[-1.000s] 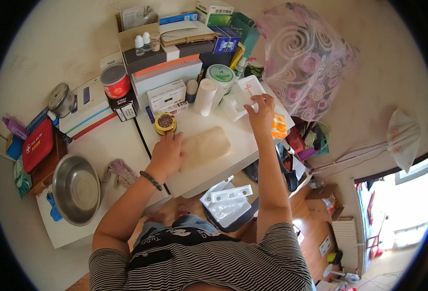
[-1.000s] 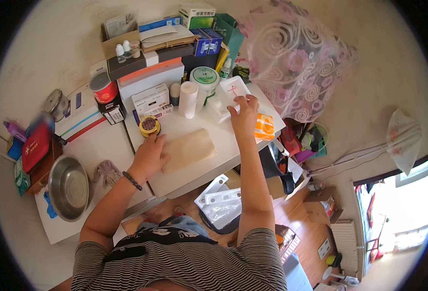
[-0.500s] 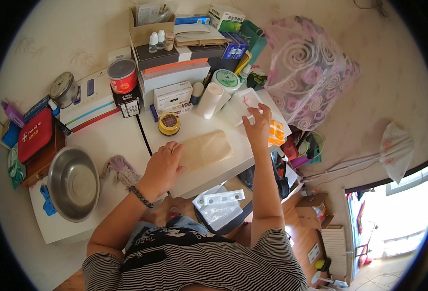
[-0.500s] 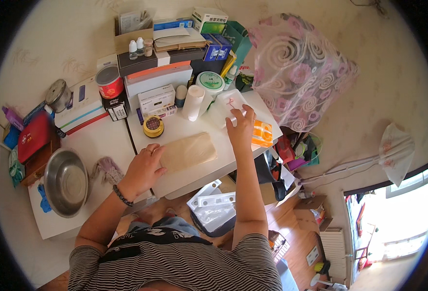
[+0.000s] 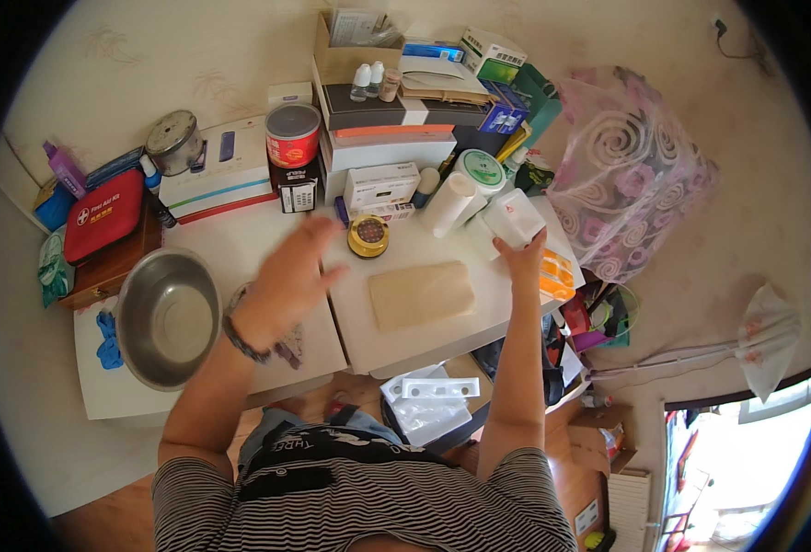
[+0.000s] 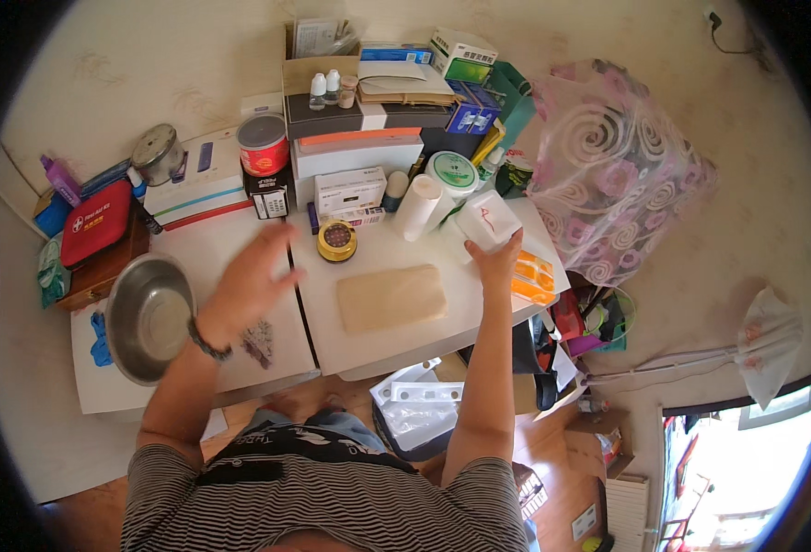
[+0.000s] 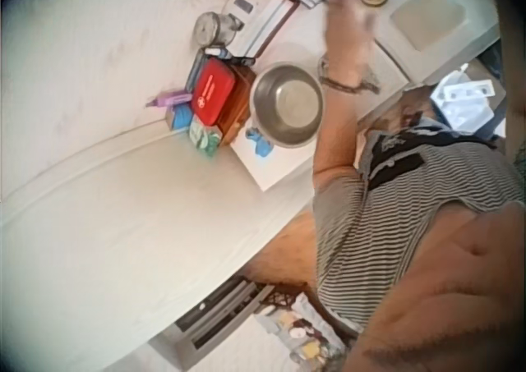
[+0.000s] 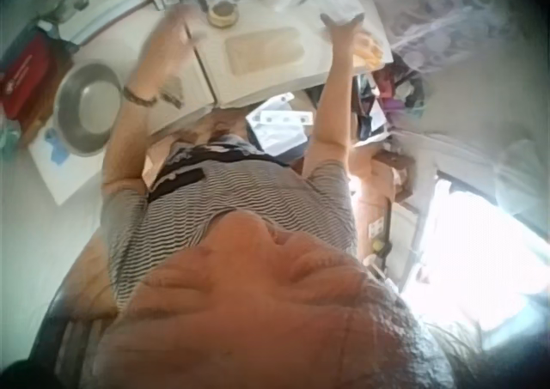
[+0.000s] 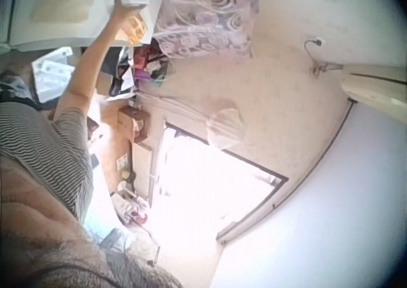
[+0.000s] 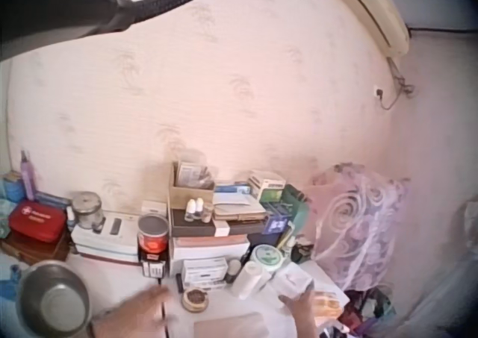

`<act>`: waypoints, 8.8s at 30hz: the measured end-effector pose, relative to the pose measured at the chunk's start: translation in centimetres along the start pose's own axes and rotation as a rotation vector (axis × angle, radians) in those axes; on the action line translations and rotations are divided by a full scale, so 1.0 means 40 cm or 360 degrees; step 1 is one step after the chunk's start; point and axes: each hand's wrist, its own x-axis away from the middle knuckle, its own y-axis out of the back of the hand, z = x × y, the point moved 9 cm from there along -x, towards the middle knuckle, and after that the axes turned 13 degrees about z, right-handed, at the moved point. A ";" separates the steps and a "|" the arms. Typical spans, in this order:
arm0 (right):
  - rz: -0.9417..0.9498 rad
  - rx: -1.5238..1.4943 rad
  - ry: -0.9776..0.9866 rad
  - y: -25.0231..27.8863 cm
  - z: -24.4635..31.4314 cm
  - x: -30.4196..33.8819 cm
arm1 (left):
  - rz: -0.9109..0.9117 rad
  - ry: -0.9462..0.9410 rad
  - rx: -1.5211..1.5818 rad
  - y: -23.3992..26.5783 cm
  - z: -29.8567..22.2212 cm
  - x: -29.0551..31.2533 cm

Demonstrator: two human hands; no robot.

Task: The person organizes a cluttered white table by moving various items including a metal bowl, a red first aid kit, boxes, bottles, and containers. They wipe the table surface with a cloth and rearrange objects into a more orderly layout.

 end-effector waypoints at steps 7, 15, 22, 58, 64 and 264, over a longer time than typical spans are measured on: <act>0.0097 -0.0096 0.0007 -0.048 -0.007 -0.045 | -0.0606 0.0340 -0.0500 0.279 0.280 -0.204; -0.0012 -0.0142 -0.0028 -0.058 0.000 -0.009 | -0.0594 0.0549 -0.0118 0.272 0.304 -0.207; 0.0041 -0.0268 -0.0138 -0.054 -0.003 0.021 | -0.0371 0.0666 -0.0213 0.419 0.299 -0.104; 0.0126 0.0107 0.0067 0.024 0.428 0.344 | 0.0129 0.0399 -0.0086 0.464 0.117 -0.078; 0.0491 -0.0044 0.0242 -0.224 0.591 0.370 | 0.0511 0.0329 -0.0531 0.258 0.263 0.033; 0.0359 0.0473 0.1209 -0.654 0.803 0.227 | 0.0078 0.0089 -0.0858 0.369 0.291 -0.285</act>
